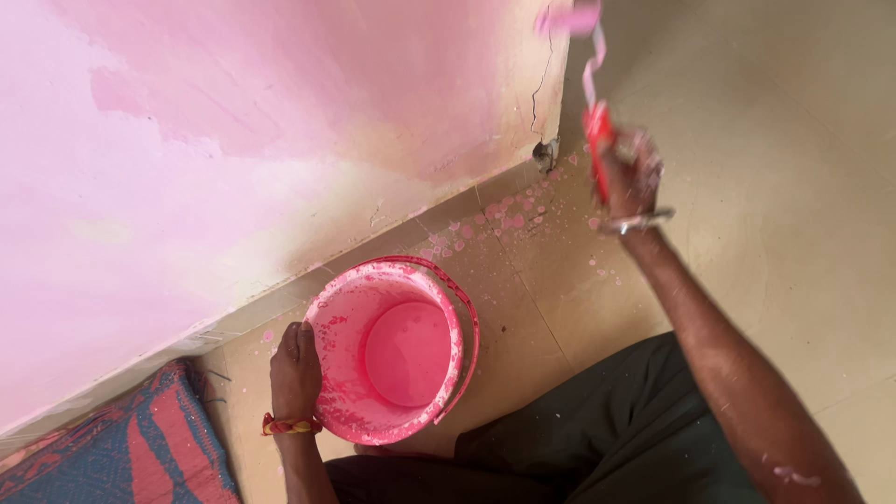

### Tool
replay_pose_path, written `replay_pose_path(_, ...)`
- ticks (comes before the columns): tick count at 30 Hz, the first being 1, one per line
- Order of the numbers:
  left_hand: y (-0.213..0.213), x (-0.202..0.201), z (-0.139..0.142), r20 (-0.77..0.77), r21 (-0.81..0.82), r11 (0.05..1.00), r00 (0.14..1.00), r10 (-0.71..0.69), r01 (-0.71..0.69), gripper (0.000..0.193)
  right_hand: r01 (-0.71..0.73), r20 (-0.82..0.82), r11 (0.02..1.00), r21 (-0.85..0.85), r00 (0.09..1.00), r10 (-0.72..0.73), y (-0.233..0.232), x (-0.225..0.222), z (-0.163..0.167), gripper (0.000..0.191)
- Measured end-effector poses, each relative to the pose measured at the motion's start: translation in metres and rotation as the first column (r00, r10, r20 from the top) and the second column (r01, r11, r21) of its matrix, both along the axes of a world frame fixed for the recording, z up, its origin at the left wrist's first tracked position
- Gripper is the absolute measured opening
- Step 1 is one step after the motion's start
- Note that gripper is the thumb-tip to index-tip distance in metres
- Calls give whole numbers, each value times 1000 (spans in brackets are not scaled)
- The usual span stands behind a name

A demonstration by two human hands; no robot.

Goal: The person sits on the floor and paints a wall pink using a paint roller, repeatedly dipping the roller into a bucket of pink paint on the floor and rolling it onto the wall near the corner and lower edge.

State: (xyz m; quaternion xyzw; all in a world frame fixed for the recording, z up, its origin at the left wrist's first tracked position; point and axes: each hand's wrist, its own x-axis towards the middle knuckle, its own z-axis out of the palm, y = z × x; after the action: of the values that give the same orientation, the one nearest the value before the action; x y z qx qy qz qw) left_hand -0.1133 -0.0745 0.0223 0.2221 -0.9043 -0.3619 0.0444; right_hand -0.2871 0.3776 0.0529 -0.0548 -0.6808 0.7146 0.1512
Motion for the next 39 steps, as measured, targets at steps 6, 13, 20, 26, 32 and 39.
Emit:
replay_pose_path(6,-4,-1,-8,-96,-101,989,988,-119,109,37,-121,141,993,-12,983,121,-22,24,-49,37)
replay_pose_path(13,0,-2,-1,-84,1,999,996,-33,33,36,-6,97,995,96,995,-4,-34,18,-36,55)
replay_pose_path(20,3,-2,3,-92,6,999,994,-53,53,37,-96,-28,995,18,995,97,2,-23,-17,51)
replay_pose_path(26,1,2,0,-65,-14,999,997,-42,41,39,-211,183,925,315,970,159,7,20,-52,47)
replay_pose_path(32,1,-2,3,-128,-65,996,990,-65,57,38,-18,56,995,-101,998,24,17,-4,-56,42)
replay_pose_path(39,4,2,5,-95,-14,999,994,-47,46,36,-138,266,990,12,955,130,27,5,-77,41)
